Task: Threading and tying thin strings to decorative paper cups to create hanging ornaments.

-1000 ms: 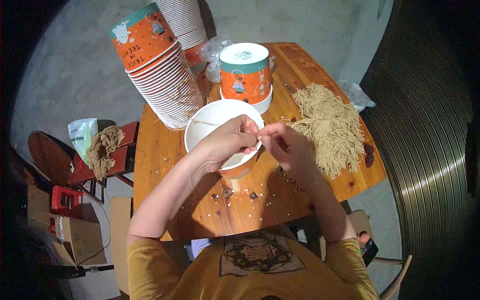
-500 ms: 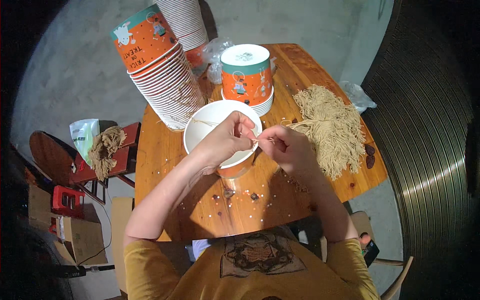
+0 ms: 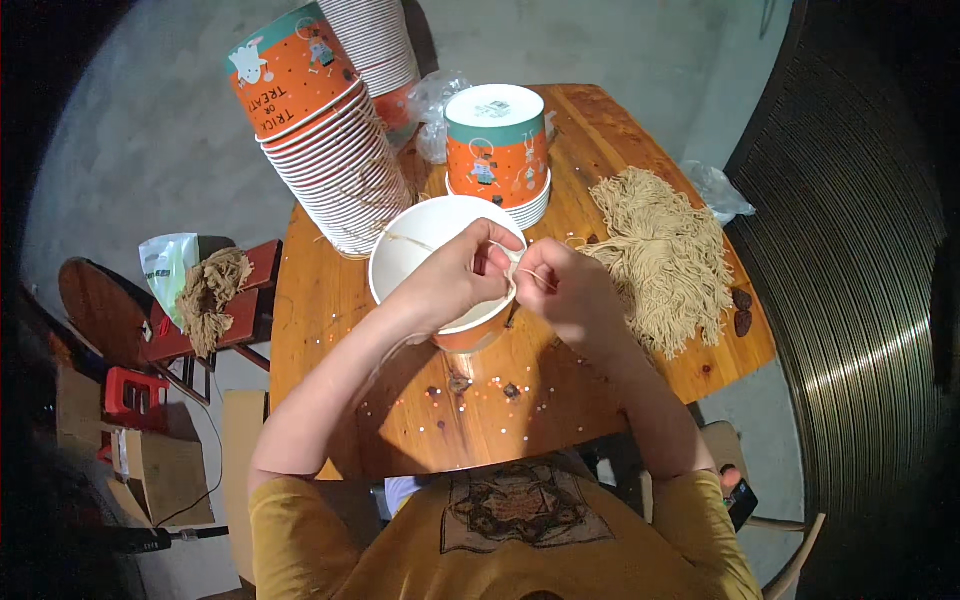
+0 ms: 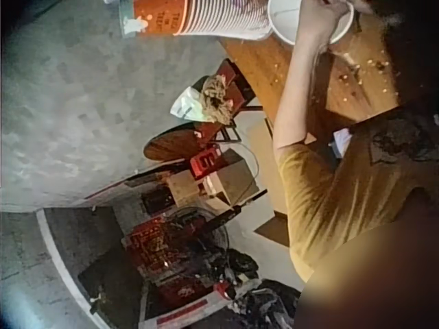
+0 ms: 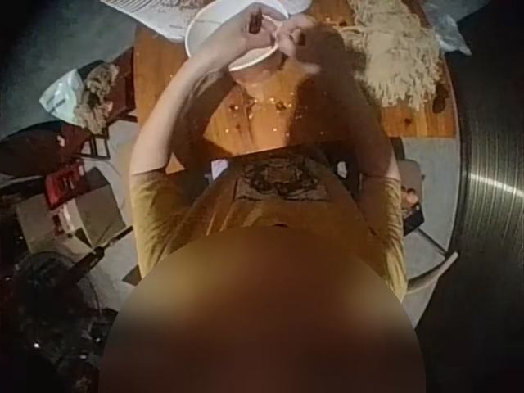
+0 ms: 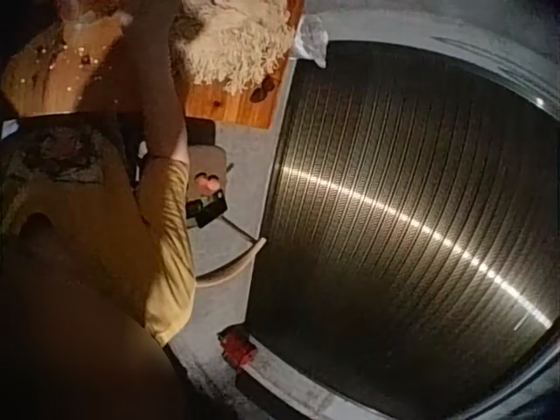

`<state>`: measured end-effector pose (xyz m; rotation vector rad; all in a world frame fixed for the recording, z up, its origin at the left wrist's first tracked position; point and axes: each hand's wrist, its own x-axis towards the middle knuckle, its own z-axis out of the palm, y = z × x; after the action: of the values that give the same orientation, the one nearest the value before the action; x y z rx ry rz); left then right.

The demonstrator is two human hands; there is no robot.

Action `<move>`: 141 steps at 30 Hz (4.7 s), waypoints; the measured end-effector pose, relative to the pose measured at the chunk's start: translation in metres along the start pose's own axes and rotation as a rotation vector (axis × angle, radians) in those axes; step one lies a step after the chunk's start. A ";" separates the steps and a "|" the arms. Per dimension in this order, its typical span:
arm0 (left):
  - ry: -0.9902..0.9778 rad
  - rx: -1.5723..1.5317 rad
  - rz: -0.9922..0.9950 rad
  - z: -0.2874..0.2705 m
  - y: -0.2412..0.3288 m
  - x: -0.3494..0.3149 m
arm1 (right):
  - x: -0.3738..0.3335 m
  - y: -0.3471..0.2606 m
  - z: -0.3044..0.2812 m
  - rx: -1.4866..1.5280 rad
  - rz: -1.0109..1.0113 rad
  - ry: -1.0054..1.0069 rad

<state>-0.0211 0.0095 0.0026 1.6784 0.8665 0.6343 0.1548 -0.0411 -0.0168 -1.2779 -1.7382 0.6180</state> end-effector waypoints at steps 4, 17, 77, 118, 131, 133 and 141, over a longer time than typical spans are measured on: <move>-0.025 -0.051 -0.066 -0.003 0.005 -0.001 | 0.001 0.004 0.001 0.018 -0.027 0.017; -0.098 -0.079 0.003 -0.003 0.001 -0.001 | 0.002 0.011 0.000 0.064 -0.133 -0.009; 0.021 -0.056 -0.034 0.005 0.002 -0.005 | 0.001 0.027 0.008 0.562 0.116 -0.020; 0.099 0.464 0.163 0.015 0.015 -0.010 | -0.011 0.028 0.006 0.407 0.057 0.042; 0.166 0.632 0.414 0.017 0.010 -0.009 | -0.012 0.025 0.009 0.249 -0.134 0.106; 0.198 0.692 0.447 0.018 0.009 -0.010 | -0.013 0.024 0.010 0.246 -0.123 0.110; 0.280 0.657 0.319 0.024 0.010 -0.014 | -0.014 0.017 0.014 0.120 -0.147 0.167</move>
<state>-0.0084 -0.0174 0.0057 2.3906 1.0913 0.8770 0.1528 -0.0464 -0.0420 -1.0768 -1.6157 0.5071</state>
